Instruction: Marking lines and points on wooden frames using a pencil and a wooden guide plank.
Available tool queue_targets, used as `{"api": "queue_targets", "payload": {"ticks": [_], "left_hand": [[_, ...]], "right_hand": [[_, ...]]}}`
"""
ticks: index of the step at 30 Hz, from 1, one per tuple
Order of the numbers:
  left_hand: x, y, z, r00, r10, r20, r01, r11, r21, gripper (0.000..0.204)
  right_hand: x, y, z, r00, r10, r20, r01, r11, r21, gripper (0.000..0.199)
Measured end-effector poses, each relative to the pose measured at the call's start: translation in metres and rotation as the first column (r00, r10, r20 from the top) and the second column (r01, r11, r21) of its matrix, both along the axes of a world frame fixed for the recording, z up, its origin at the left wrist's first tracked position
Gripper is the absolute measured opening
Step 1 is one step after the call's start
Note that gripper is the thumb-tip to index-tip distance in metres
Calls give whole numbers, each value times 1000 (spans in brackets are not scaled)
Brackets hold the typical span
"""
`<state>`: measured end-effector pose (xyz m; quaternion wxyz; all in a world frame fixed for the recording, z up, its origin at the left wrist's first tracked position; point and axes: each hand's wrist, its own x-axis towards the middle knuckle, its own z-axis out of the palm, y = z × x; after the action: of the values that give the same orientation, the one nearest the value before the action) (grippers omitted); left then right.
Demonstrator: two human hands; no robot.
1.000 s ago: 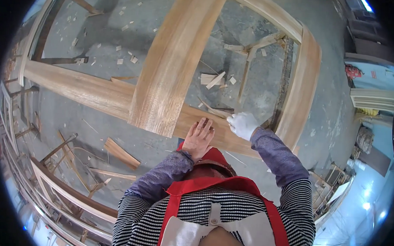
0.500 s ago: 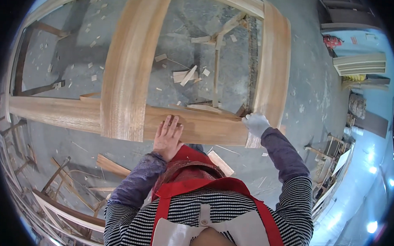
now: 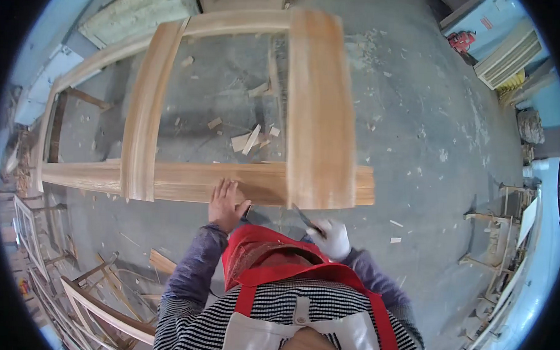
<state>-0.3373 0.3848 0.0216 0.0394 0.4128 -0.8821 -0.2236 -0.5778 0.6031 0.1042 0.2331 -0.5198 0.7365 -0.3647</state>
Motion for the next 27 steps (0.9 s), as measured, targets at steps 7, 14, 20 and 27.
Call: {"api": "queue_targets", "payload": {"ticks": [7,14,20,27], "left_hand": [[-205,105,-36,984,18,-174,-19,1000,-5,74],[-290,141,-22,969,242,53,-229,956,-185,81],[-306,146,-26,952,282,119,-249,939,-235,84],[-334,134,-12,895,312,318,-271,948,-167,81]], "right_hand": [[-102,300,8,463,-836,296,754,546,365,19],[-200,383,1,224,-872,436,869,381,315,18],[-359,293,-26,730,-669,139,674,739,22,17],[-572,278,-94,751,-659,42,504,614,608,30]]}}
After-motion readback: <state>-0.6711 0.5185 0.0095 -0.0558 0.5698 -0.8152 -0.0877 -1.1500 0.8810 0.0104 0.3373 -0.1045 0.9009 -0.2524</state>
